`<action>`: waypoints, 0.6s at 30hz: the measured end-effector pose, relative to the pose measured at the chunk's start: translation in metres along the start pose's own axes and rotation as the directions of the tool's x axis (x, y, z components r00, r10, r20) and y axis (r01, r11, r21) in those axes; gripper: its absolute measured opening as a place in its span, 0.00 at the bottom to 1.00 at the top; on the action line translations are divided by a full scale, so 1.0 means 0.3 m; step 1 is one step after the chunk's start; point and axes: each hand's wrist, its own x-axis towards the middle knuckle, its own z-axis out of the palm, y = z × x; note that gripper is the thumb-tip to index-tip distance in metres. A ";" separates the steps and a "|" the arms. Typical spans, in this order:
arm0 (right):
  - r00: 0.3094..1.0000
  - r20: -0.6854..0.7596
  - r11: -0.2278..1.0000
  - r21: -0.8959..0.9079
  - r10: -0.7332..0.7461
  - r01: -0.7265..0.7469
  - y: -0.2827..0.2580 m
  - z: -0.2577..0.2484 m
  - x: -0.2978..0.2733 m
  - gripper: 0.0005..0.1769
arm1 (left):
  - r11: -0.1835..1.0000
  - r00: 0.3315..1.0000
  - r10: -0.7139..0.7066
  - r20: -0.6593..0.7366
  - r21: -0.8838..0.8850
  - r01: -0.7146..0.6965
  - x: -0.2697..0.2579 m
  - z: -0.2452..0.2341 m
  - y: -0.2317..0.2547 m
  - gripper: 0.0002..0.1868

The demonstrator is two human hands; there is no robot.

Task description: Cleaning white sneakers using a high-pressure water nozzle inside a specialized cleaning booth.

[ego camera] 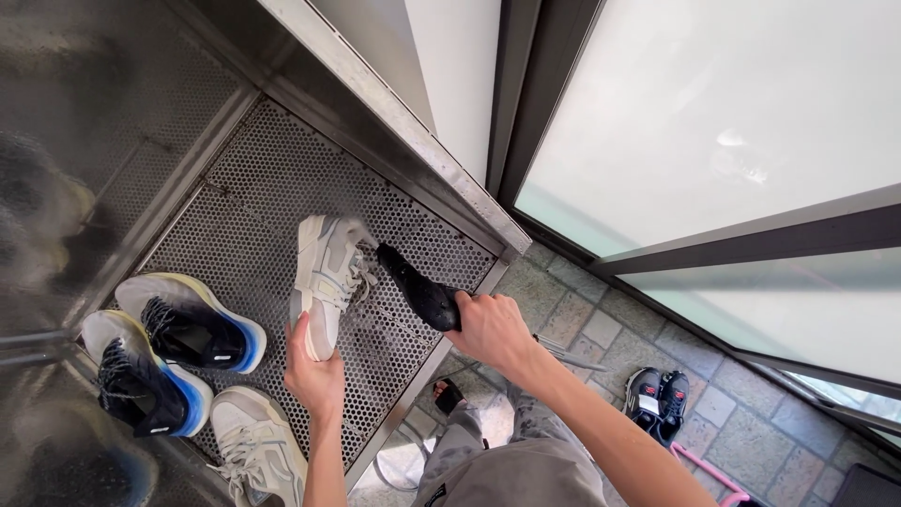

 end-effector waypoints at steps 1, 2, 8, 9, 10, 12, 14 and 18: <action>1.000 -0.001 1.000 0.003 0.000 0.000 0.005 0.004 0.002 0.23 | 1.000 1.000 0.002 0.001 0.002 -0.002 0.003 -0.001 0.007 0.41; 1.000 -0.001 1.000 -0.001 0.000 0.000 0.009 0.008 0.004 0.22 | 1.000 1.000 0.013 -0.003 0.010 -0.013 0.005 -0.001 0.015 0.42; 1.000 -0.006 1.000 0.023 -0.002 0.002 0.015 0.021 0.006 0.21 | 0.999 1.000 0.025 0.014 0.042 -0.026 0.015 0.001 0.028 0.44; 1.000 -0.018 0.999 0.033 0.007 -0.007 0.014 0.025 0.007 0.23 | 0.998 1.000 0.019 0.017 0.058 -0.020 0.012 0.002 0.026 0.44; 1.000 -0.019 0.999 0.035 0.008 -0.007 0.011 0.025 0.006 0.23 | 0.998 1.000 0.021 0.018 0.059 -0.022 0.012 0.000 0.027 0.44; 0.999 -0.047 0.997 0.083 0.001 0.003 0.008 0.024 0.005 0.23 | 0.999 1.000 0.000 0.028 0.042 -0.002 0.015 0.001 0.030 0.45; 0.998 -0.056 0.995 0.097 0.015 -0.010 0.011 0.026 0.004 0.23 | 0.999 1.000 0.006 0.026 0.033 -0.007 0.014 -0.003 0.037 0.45; 0.995 -0.069 0.989 0.135 0.066 -0.056 0.007 0.028 0.010 0.22 | 0.998 0.998 -0.039 0.046 0.040 0.038 0.012 -0.007 0.025 0.46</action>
